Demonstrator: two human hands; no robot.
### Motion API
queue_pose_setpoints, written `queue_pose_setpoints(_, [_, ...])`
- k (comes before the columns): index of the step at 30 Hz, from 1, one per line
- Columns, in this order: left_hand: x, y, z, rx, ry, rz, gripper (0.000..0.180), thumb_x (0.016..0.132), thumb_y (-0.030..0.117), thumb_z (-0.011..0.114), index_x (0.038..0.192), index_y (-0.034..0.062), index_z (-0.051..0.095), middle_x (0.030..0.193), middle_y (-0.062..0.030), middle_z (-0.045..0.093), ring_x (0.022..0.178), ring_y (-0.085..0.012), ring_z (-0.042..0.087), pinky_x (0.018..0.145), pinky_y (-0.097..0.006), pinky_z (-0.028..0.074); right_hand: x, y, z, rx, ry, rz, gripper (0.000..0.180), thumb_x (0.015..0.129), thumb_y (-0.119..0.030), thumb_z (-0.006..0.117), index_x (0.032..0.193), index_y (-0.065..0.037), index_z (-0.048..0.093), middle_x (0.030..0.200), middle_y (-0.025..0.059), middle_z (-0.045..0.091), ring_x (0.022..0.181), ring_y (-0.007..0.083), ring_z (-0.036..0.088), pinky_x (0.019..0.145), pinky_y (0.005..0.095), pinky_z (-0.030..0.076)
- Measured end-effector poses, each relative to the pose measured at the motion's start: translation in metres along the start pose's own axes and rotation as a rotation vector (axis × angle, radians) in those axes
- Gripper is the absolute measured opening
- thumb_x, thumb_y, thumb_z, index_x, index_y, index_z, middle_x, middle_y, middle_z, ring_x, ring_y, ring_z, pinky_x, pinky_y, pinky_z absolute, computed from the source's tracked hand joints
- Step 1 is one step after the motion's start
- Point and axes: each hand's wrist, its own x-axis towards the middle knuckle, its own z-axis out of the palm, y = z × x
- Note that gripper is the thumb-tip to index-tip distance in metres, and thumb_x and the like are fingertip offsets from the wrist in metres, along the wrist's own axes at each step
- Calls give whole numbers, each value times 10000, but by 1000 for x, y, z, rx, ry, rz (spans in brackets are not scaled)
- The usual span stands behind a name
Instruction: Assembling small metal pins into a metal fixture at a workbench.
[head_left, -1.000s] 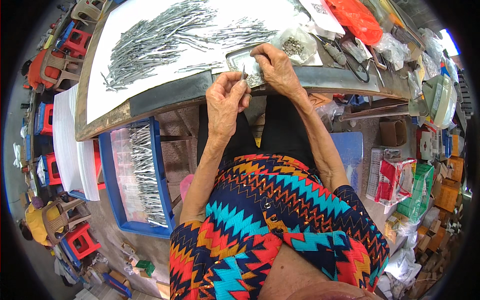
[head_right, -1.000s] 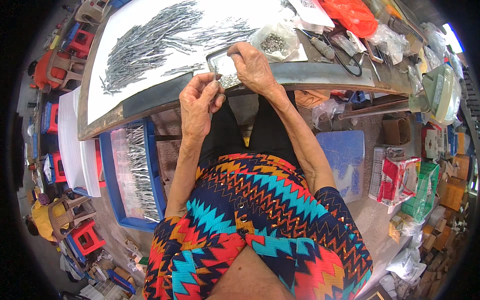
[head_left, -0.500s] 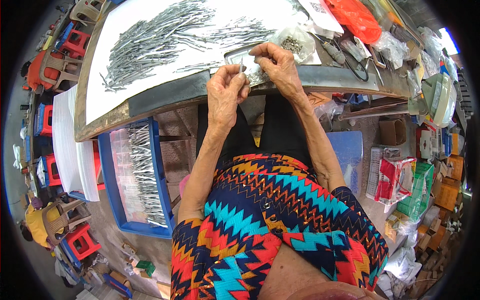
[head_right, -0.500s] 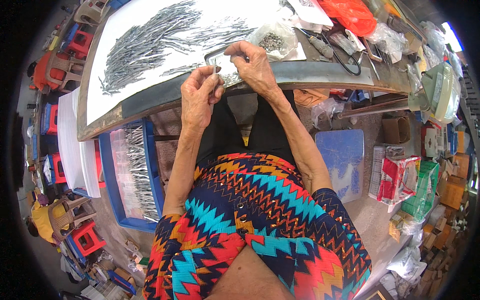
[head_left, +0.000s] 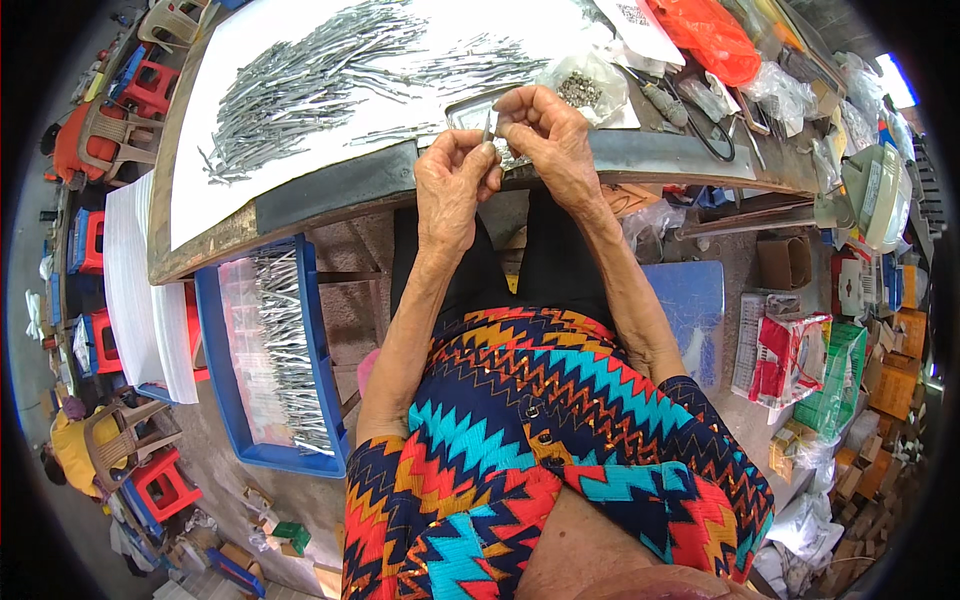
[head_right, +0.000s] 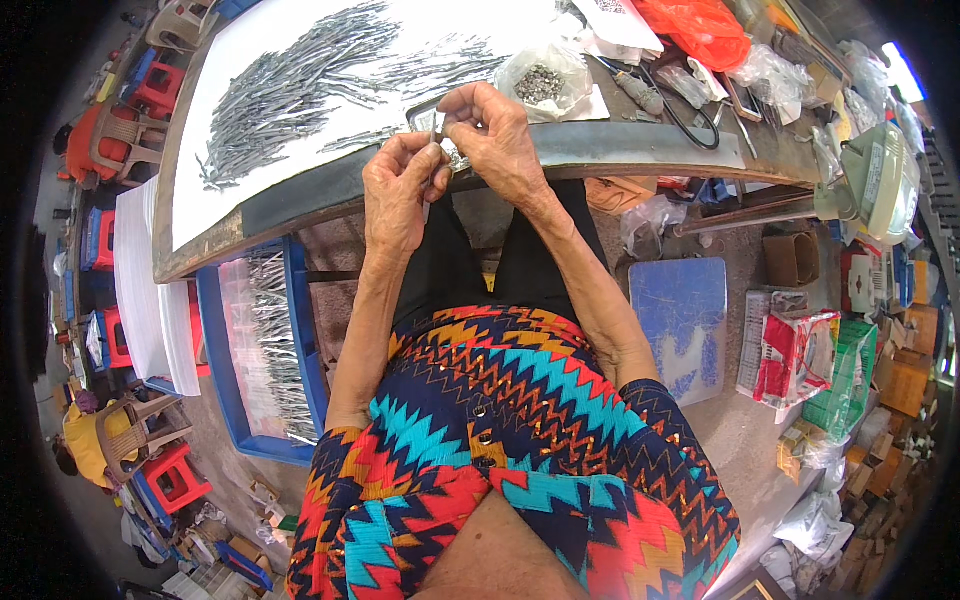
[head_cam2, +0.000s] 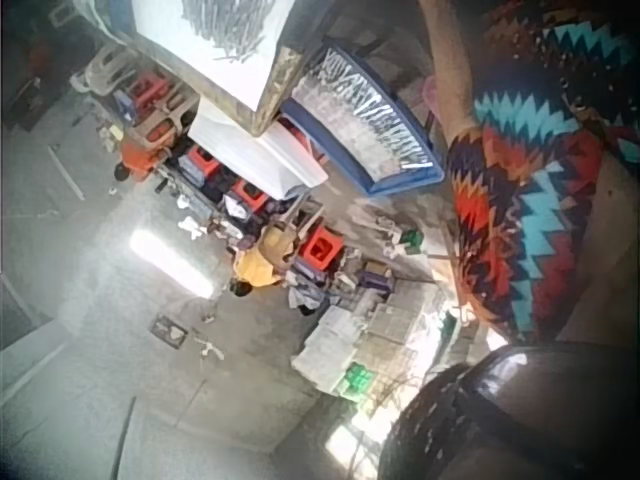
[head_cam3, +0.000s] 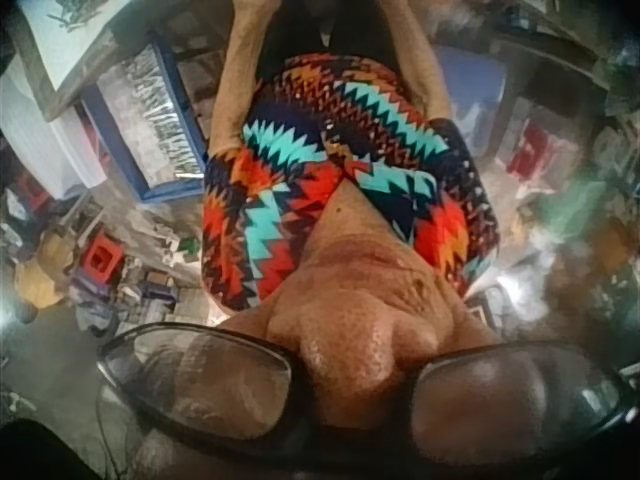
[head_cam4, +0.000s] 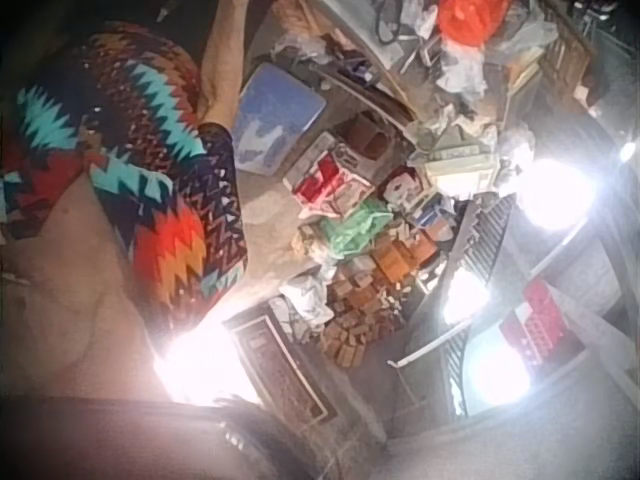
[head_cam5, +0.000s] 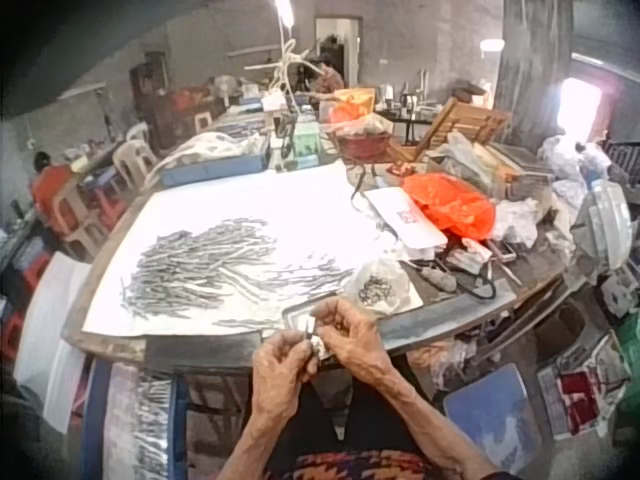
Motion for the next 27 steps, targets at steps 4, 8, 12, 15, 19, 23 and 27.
queue_pose_setpoints(4, [0,-1,1,13,3,8,116,826,42,547,902,-40,515,689,-59,542,551,-77,498,449,-173,347,0,1,0,5,-1,11,161,754,-2,535,914,20,538,744,24,548,655,64,502,565,204,421])
queue_pose_setpoints(8, [0,-2,0,56,1,26,121,823,51,557,897,-37,521,690,-49,543,558,-74,502,456,-170,351,0,3,1,12,5,9,161,741,1,529,900,23,536,751,39,554,692,85,525,587,218,436])
queue_pose_setpoints(12, [0,-3,3,134,24,54,123,816,56,571,900,-23,530,688,-28,541,563,-68,501,468,-173,368,0,2,1,-4,14,13,163,742,2,529,904,22,536,758,43,555,698,88,525,589,220,435])
queue_pose_setpoints(15, [1,-5,3,216,47,111,111,806,55,586,886,-8,542,686,-8,539,568,-62,496,489,-174,388,0,0,0,-56,25,-16,161,743,1,528,903,24,537,749,40,555,684,86,523,583,222,435])
queue_pose_setpoints(19, [2,-5,8,320,64,166,102,798,53,597,868,-4,550,697,-2,544,573,-59,494,495,-172,398,0,0,2,-117,65,-44,170,747,-2,525,915,23,534,736,45,560,669,89,531,579,226,440])
queue_pose_setpoints(23, [4,-7,8,303,72,160,103,798,49,594,869,-14,554,710,-15,556,570,-57,493,475,-168,390,0,4,5,-103,140,-77,186,743,-15,548,925,22,529,733,58,565,670,101,546,583,232,453])
queue_pose_setpoints(27, [10,-10,6,45,45,65,112,799,42,589,879,-28,552,696,-29,562,554,-62,499,462,-164,383,1,5,2,-97,137,-56,207,733,-28,578,927,23,531,743,63,571,676,103,553,588,230,463])
